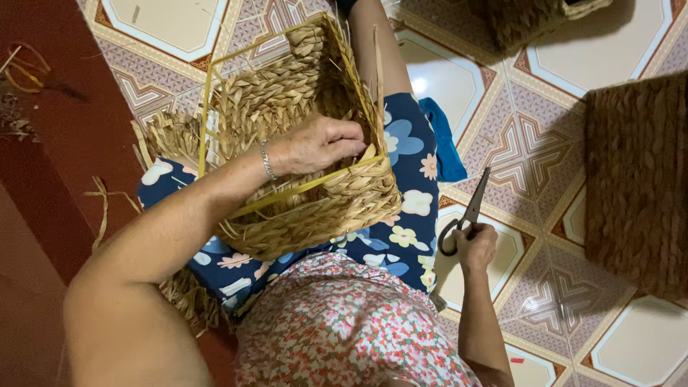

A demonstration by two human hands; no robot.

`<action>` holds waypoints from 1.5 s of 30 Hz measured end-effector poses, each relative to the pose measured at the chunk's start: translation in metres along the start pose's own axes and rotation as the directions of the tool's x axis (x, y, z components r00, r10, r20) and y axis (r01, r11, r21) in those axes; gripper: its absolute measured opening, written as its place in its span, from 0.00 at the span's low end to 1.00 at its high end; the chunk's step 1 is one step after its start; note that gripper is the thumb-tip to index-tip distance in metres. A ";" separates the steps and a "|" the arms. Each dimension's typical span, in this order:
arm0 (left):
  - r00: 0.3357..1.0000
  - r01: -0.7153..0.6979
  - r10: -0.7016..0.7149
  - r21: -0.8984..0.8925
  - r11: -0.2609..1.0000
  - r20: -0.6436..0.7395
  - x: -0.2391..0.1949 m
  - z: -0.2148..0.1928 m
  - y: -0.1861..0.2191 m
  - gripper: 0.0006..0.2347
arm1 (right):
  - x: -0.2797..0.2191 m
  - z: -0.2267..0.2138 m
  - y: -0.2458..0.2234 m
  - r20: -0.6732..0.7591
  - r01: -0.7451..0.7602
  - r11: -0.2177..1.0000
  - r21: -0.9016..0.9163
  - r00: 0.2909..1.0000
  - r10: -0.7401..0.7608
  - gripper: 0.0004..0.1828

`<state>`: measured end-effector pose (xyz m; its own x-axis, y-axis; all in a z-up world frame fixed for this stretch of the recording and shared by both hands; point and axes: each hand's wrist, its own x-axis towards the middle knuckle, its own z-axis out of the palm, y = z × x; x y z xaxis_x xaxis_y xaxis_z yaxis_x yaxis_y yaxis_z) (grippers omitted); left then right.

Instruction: The person trims excess dried plant fibers from the edges of a woven basket using shears. They rotate the basket to access different sides and cut protruding strands flush with the rim.

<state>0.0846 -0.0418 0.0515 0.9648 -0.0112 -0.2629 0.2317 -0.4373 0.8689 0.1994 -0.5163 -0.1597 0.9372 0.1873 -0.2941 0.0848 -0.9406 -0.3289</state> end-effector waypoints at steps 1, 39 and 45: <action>1.000 -0.024 0.024 -0.006 1.000 -0.015 0.002 -0.003 -0.001 0.11 | 0.003 -0.002 -0.005 0.044 -0.032 0.999 -0.007 0.999 0.032 0.29; 0.887 -0.358 0.403 0.215 0.908 -0.223 0.022 -0.045 0.127 0.05 | -0.024 -0.215 -0.229 -0.014 0.818 0.437 0.375 0.476 -0.879 0.44; 0.888 -0.383 0.416 0.185 0.905 -0.197 0.020 -0.039 0.127 0.06 | -0.018 -0.211 -0.242 -0.005 0.874 0.386 0.295 0.405 -0.914 0.44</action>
<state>0.1382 -0.0626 0.1728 0.9774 -0.0148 0.2107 -0.1829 -0.5582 0.8093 0.2336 -0.3515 0.1150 0.3037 0.9344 0.1861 0.7523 -0.1153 -0.6487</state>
